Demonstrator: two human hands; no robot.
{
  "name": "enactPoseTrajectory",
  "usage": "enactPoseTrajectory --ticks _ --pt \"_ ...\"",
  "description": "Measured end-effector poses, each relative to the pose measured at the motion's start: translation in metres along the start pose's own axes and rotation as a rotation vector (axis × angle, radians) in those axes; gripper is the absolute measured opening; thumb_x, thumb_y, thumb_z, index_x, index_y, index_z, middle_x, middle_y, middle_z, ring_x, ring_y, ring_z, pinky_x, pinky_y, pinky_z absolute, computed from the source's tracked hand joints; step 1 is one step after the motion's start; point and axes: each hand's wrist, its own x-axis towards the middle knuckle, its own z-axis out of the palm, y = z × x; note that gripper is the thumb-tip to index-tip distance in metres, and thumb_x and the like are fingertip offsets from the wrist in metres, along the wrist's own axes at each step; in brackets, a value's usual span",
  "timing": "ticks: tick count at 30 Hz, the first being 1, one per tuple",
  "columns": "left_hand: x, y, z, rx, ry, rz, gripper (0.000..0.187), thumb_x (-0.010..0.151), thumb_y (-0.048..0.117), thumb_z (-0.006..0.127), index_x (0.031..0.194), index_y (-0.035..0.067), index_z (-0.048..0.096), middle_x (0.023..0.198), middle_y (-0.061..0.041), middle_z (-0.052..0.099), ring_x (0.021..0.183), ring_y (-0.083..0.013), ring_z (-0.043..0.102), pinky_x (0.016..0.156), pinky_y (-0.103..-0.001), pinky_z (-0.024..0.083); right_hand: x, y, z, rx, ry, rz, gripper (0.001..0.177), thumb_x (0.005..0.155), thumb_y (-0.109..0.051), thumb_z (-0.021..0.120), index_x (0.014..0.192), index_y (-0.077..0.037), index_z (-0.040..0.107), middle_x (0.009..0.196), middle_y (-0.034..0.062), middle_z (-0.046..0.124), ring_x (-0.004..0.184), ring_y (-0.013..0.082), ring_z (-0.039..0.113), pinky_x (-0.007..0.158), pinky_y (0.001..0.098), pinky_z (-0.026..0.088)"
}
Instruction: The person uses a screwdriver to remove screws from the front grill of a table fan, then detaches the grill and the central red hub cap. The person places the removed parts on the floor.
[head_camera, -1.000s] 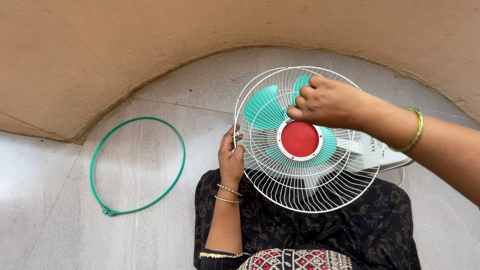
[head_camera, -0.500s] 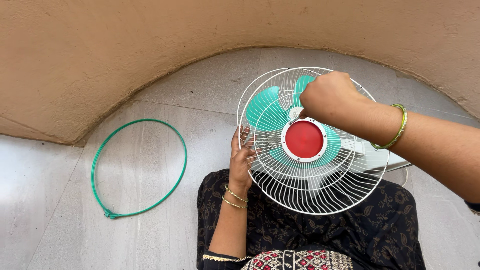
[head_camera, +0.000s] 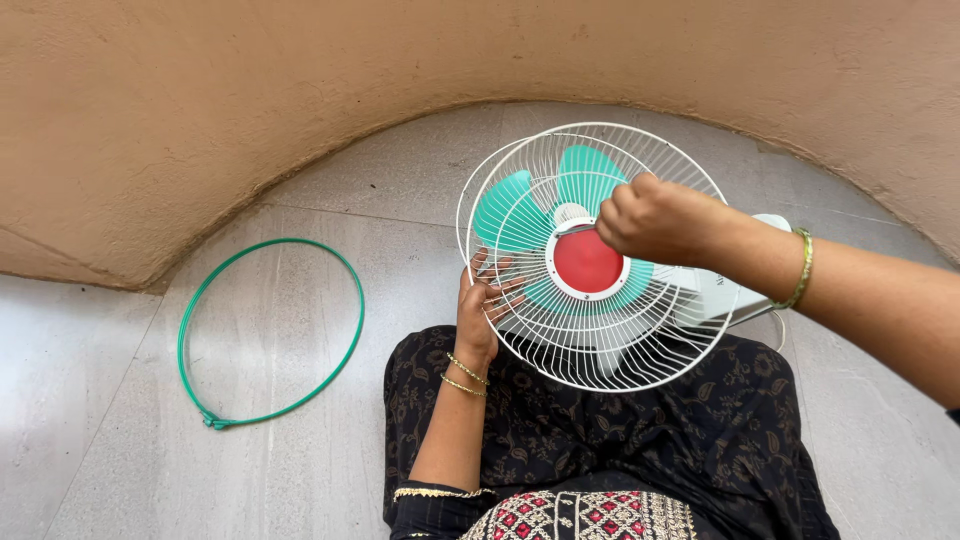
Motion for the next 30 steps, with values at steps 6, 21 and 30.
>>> enactPoseTrajectory --ticks 6,21,30 --pt "-0.037 0.004 0.010 0.016 -0.056 0.388 0.086 0.074 0.008 0.048 0.158 0.006 0.029 0.149 -0.021 0.051 0.131 -0.0327 0.059 0.109 -0.047 0.054 -0.060 -0.045 -0.056 0.530 0.020 0.832 0.039 0.099 -0.050 0.064 0.085 -0.013 0.065 0.065 -0.0004 0.059 0.056 0.0145 0.057 0.050 0.0300 0.044" --pt "-0.115 -0.033 0.030 0.274 -0.201 0.713 0.088 0.091 0.034 0.071 0.163 0.006 0.029 0.160 -0.018 0.046 0.147 -0.0301 0.049 0.123 -0.048 0.044 -0.148 -0.218 -0.074 1.663 1.020 1.669 0.031 0.092 -0.001 0.081 0.110 -0.004 0.057 0.113 0.0047 0.062 0.102 0.0094 0.063 0.093 0.0204 0.054" --pt "-0.103 0.000 0.003 0.164 -0.189 0.249 0.109 0.065 0.043 0.075 0.159 0.011 0.030 0.148 -0.020 0.053 0.131 -0.0369 0.058 0.112 -0.055 0.048 -0.148 -0.215 -0.097 1.707 1.257 1.531 0.034 0.094 0.000 0.078 0.118 -0.006 0.054 0.119 0.0136 0.066 0.120 0.0182 0.068 0.103 0.0285 0.061"
